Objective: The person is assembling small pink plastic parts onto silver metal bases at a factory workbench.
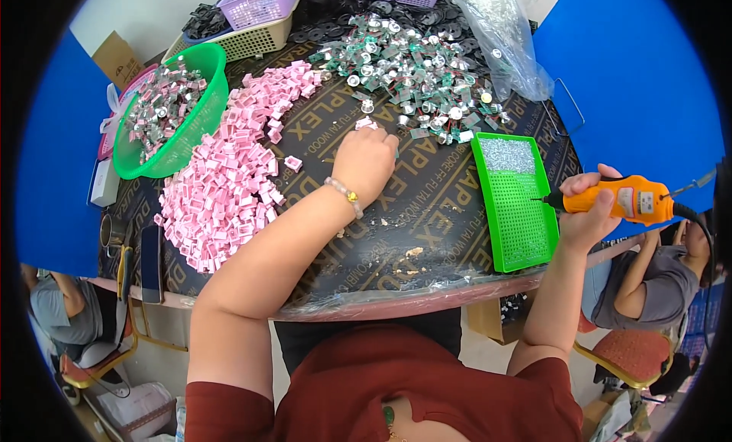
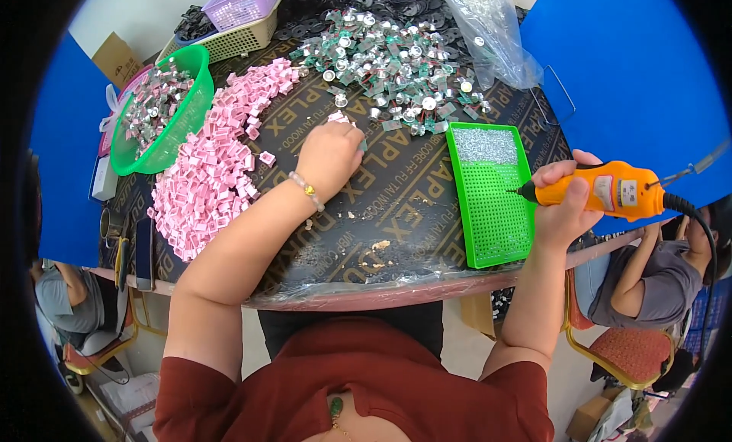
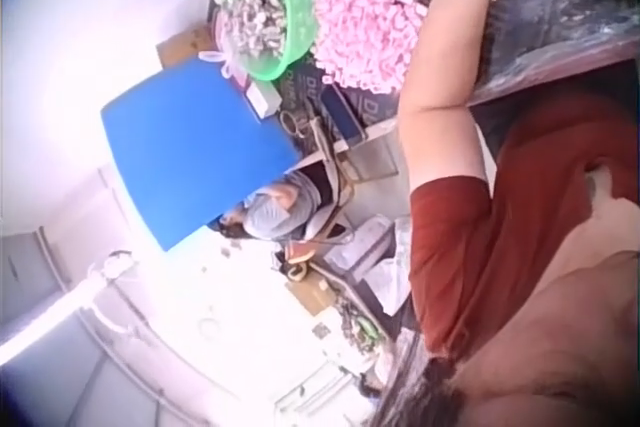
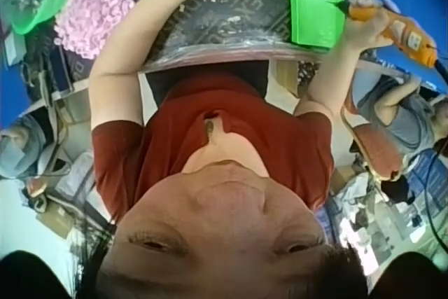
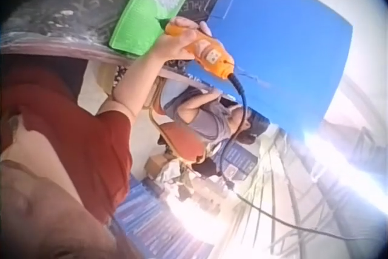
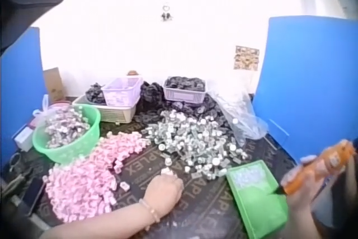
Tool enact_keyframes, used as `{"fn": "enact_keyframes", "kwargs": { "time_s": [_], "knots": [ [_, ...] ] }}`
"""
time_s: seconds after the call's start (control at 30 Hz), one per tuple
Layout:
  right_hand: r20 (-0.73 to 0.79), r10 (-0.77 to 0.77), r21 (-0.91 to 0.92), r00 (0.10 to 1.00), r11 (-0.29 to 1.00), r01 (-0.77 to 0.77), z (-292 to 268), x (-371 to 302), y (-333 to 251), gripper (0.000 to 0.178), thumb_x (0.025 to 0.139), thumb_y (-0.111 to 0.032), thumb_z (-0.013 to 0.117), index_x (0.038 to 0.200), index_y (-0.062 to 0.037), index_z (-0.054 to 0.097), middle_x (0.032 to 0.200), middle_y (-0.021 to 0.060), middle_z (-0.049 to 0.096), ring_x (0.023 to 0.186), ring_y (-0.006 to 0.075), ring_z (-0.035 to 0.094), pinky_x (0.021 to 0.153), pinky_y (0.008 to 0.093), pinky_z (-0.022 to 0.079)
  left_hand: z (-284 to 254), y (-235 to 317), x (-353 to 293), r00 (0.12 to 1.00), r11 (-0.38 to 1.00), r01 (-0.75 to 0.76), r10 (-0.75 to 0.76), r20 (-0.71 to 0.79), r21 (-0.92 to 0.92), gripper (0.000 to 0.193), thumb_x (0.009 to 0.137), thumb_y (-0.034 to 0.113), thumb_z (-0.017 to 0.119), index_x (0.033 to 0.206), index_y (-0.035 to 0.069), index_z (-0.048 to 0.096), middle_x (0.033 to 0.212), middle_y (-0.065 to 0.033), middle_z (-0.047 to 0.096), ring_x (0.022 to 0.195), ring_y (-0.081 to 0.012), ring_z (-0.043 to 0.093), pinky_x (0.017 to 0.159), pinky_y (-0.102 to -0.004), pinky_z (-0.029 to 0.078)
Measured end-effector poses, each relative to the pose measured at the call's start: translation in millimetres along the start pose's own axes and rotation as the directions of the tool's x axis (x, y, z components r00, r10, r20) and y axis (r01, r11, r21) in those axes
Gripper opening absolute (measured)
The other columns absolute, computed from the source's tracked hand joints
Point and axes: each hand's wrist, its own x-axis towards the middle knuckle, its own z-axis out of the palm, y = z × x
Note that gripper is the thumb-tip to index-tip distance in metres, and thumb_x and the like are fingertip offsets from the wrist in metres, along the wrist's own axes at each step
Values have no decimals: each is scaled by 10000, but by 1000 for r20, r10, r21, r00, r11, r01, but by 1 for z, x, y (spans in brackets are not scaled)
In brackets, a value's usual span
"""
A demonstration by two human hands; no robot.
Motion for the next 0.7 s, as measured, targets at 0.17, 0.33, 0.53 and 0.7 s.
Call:
{"fn": "enact_keyframes", "kwargs": {
  "time_s": [0.17,0.33,0.53,0.7],
  "knots": [
    [10,5,49,1000,999,-5,17,-3,-10,475,925,-409,603,1134,1,484,705,72,545,567,160,515,552,316,459,6,0,-8,995,995,-35,25,-95,-97,195,727,76,705,888,36,602,891,-121,601,858,-317,601,773,-410,490],
    [53,6,143,999,990,-14,55,-12,-22,519,932,-486,558,1138,-15,487,682,66,536,559,163,523,536,301,461,14,-2,-8,987,985,-102,82,-138,-140,208,730,42,670,916,32,575,880,-134,576,848,-339,592,761,-421,495],
    [165,52,287,985,953,-99,113,-30,-37,555,925,-536,545,1141,-33,450,675,72,533,556,167,519,522,306,475,-4,8,-30,1000,975,15,-16,-1,-220,193,743,72,667,917,37,591,861,-128,620,851,-336,609,774,-432,491],
    [252,127,471,959,850,-236,145,-30,-37,483,904,-367,651,1157,-5,455,686,97,573,577,179,565,543,319,514,-30,23,-55,997,925,58,-36,64,-375,140,732,99,676,861,51,649,810,-117,654,845,-301,629,826,-425,469]
  ]
}}
